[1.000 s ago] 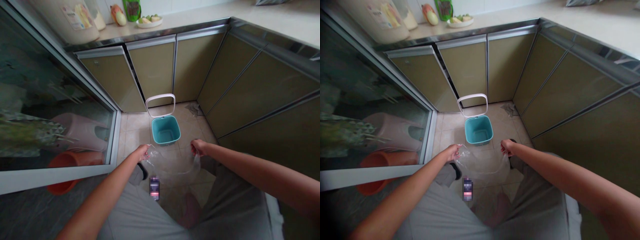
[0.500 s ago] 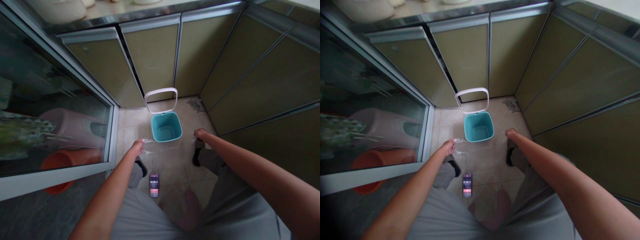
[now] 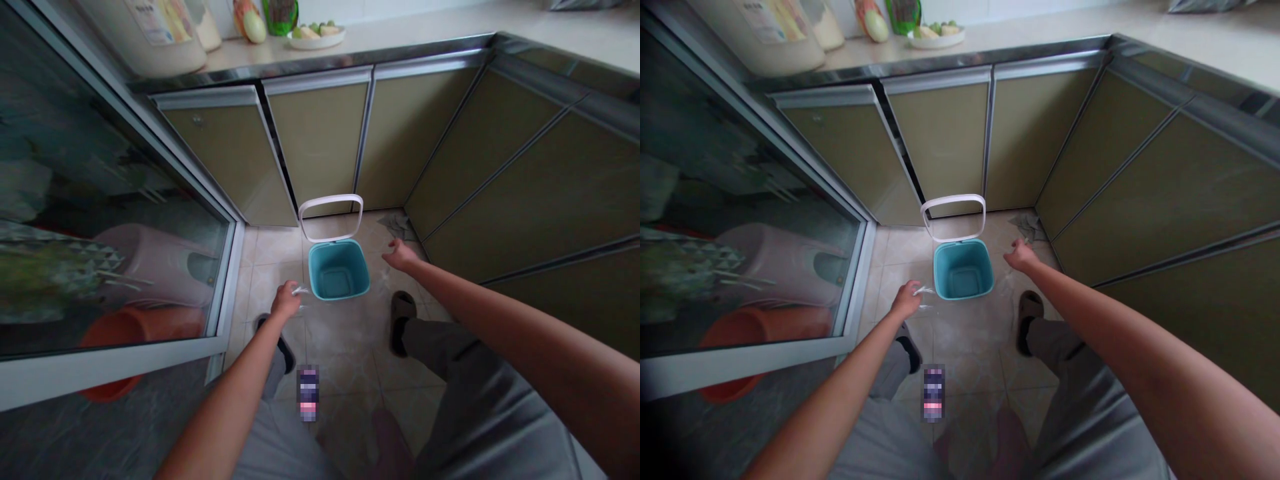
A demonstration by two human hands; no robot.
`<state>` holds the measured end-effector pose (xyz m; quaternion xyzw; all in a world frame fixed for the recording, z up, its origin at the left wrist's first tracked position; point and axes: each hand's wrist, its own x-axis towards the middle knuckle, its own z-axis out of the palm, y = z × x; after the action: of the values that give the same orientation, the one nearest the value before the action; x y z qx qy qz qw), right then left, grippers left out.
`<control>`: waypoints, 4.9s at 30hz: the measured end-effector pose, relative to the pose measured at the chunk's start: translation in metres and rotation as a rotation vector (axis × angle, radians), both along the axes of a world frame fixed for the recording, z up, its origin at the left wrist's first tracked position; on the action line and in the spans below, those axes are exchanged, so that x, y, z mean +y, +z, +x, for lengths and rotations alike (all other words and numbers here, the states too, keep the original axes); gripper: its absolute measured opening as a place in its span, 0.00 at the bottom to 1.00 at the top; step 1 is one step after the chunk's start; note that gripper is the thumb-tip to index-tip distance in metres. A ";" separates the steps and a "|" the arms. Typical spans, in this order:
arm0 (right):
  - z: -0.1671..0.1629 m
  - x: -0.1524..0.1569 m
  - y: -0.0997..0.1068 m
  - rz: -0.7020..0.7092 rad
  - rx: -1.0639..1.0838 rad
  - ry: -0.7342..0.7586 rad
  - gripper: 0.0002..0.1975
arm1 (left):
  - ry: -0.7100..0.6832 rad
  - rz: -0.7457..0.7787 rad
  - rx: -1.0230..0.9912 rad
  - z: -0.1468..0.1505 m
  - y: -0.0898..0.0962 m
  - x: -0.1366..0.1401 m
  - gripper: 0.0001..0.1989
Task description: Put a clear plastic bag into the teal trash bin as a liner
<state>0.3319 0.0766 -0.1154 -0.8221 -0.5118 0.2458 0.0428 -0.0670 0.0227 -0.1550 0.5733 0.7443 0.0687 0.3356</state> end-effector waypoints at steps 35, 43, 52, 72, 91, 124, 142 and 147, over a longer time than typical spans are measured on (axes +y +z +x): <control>-0.047 -0.060 -0.024 -0.117 -0.097 0.712 0.21 | -0.315 0.022 0.149 0.024 0.008 -0.007 0.19; -0.047 -0.062 -0.038 -0.082 -0.051 0.694 0.16 | -0.245 -0.046 0.100 0.025 -0.013 -0.004 0.22; -0.057 -0.058 -0.041 -0.067 0.006 0.623 0.16 | -0.165 -0.045 0.013 0.015 -0.023 -0.001 0.25; -0.035 -0.057 0.049 0.263 0.588 0.121 0.28 | 0.148 0.184 -0.505 0.015 0.079 0.010 0.26; -0.087 0.058 0.193 0.291 1.216 0.109 0.38 | -0.156 -0.081 -1.329 0.062 0.240 0.129 0.39; -0.088 -0.085 -0.044 -0.043 0.045 0.649 0.23 | -0.189 -0.222 0.122 -0.015 -0.020 -0.011 0.35; -0.092 0.038 0.101 0.506 0.015 0.381 0.17 | -0.184 -0.242 0.089 -0.018 -0.024 -0.017 0.29; -0.091 0.071 0.108 0.553 -0.065 0.335 0.17 | -0.184 -0.256 0.079 -0.018 -0.024 -0.015 0.26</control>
<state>0.2411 0.1475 -0.0079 -0.6910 -0.6886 0.0747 0.2070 -0.0846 0.0079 -0.1790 0.5939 0.7038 -0.0804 0.3814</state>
